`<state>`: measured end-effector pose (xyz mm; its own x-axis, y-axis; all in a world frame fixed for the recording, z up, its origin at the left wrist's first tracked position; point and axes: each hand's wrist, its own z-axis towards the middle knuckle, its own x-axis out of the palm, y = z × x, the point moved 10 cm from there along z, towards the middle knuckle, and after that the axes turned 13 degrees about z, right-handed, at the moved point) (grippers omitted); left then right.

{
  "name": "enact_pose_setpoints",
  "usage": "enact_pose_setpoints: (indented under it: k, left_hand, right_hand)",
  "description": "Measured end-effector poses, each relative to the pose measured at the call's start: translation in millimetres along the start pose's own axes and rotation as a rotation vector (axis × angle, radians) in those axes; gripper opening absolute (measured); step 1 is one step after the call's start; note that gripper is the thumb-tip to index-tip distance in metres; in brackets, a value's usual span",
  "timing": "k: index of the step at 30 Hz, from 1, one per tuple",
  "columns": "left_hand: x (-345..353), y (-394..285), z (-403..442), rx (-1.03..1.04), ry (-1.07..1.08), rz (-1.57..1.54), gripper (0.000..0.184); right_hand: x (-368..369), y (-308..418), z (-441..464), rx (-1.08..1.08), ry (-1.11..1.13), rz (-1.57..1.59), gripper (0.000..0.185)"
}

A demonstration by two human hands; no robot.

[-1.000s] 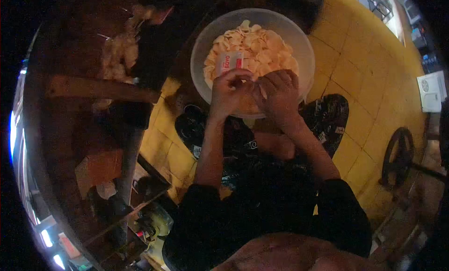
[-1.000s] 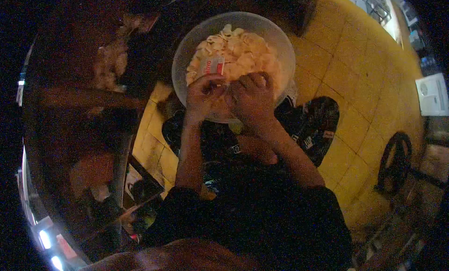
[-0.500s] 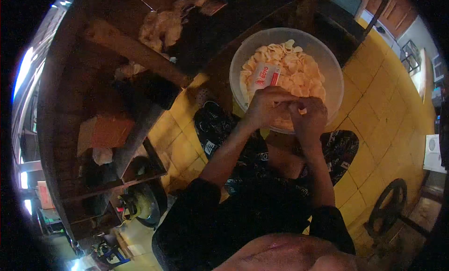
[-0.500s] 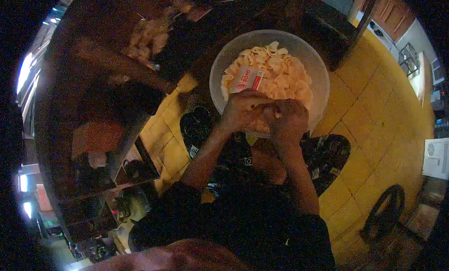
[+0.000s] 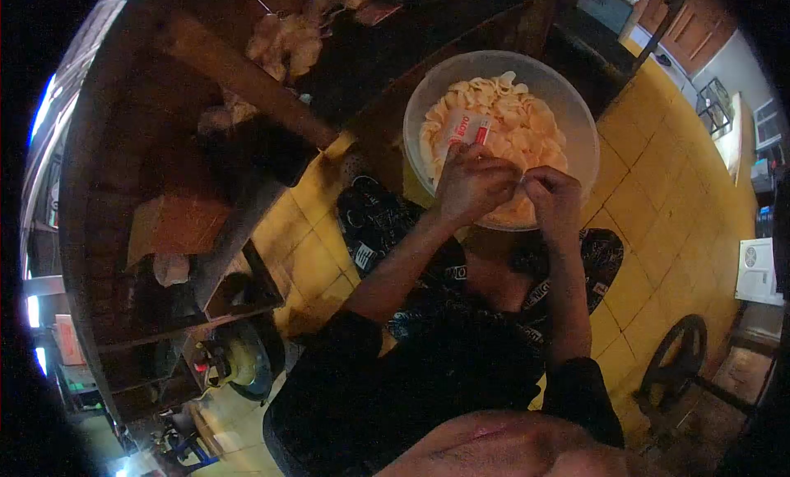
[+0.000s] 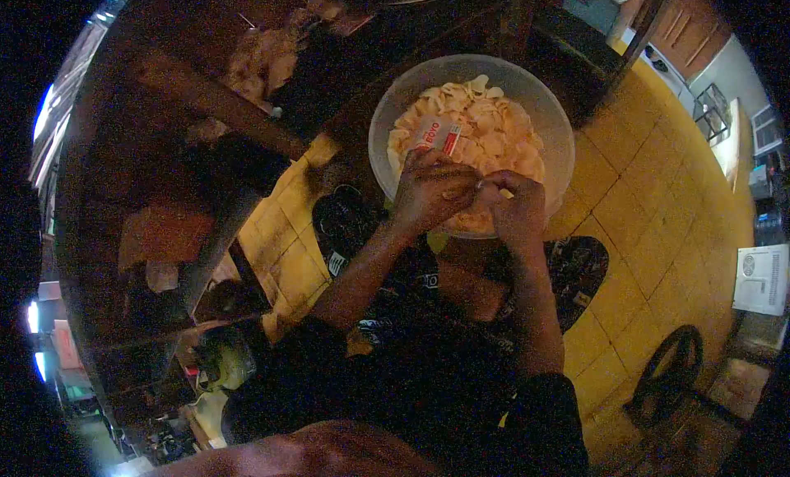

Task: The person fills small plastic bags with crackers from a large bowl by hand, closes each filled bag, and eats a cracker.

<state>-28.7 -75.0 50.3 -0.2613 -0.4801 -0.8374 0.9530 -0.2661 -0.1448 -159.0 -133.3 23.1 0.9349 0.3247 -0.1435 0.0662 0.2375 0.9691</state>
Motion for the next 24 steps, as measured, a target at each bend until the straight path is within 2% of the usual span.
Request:
enact_pose_setpoints:
  k: [2, 3, 5, 6, 8, 10, 11, 12, 14, 15, 17, 18, 19, 21, 22, 23, 24]
  left_hand:
    - [-0.9, -2.3, 2.1, 0.008, 0.030, 0.035, 0.029]
    - [0.8, 0.1, 0.6, 0.003, 0.020, 0.038, 0.029]
    - [7.1, 3.1, 0.4, 0.001, 0.013, -0.092, 0.026]
    - [4.7, 3.8, 4.6, 0.007, 0.007, -0.094, 0.026]
    - [27.4, 35.7, -1.0, -0.288, 0.247, -0.442, 0.020]
    - [-8.8, 70.3, 2.8, -0.391, -0.007, -0.575, 0.011]
    - [-28.1, 99.0, -6.1, -0.536, -0.134, -0.649, 0.011]
    - [-59.4, 117.9, -10.2, -0.639, -0.428, -0.656, 0.015]
    - [-116.9, 137.4, -16.3, -0.553, -0.787, -0.485, 0.053]
    - [-117.2, 140.6, -14.5, -0.549, -0.783, -0.490, 0.053]
    - [-117.8, 144.0, -15.8, -0.624, -0.692, -0.236, 0.083]
    - [-109.4, 144.5, -6.8, -0.560, -0.536, -0.169, 0.100]
    - [-100.4, 147.2, -9.1, -0.561, -0.535, -0.168, 0.100]
    - [-85.1, 143.6, -17.6, -0.563, -0.539, -0.043, 0.080]
    - [-81.8, 145.3, -22.0, -0.566, -0.532, -0.047, 0.080]
    - [-60.4, 145.5, -15.4, -0.527, -0.300, -0.056, 0.066]
    - [-40.5, 140.3, -10.4, -0.481, -0.070, -0.065, 0.053]
  right_hand:
    - [-2.0, -20.0, 0.4, 0.091, 0.034, 0.354, 0.012]
    - [-0.8, -17.9, 0.7, 0.084, 0.043, 0.349, 0.012]
    - [-1.6, -7.5, -0.9, 0.008, 0.051, 0.014, 0.015]
    - [-0.3, -5.9, 1.4, 0.002, 0.045, 0.010, 0.015]
    - [-5.9, 2.3, 0.4, -0.083, -0.086, 0.039, 0.025]
    - [-5.7, 2.6, 4.1, -0.030, -0.103, 0.023, 0.030]
    - [-5.9, -1.6, 3.9, 0.013, -0.108, 0.010, 0.034]
    - [-6.4, -10.1, 1.7, 0.033, -0.120, 0.007, 0.034]
    - [17.0, -21.3, 4.8, 0.018, 0.102, -0.251, 0.036]
    - [19.1, -16.4, 4.2, 0.020, 0.096, -0.251, 0.036]
    - [36.6, -18.9, -3.1, 0.104, 0.233, -0.545, 0.035]
    - [36.6, -24.2, -3.3, 0.106, 0.236, -0.546, 0.035]
    - [41.0, -32.9, -3.1, 0.087, 0.290, -0.639, 0.037]
    - [46.6, -37.0, -3.7, 0.080, 0.348, -0.733, 0.038]
    - [49.8, -41.2, -5.5, 0.182, 0.419, -0.712, 0.039]
    - [52.9, -47.1, -8.3, 0.283, 0.486, -0.689, 0.039]
    - [53.7, -49.1, -6.8, 0.289, 0.485, -0.691, 0.039]
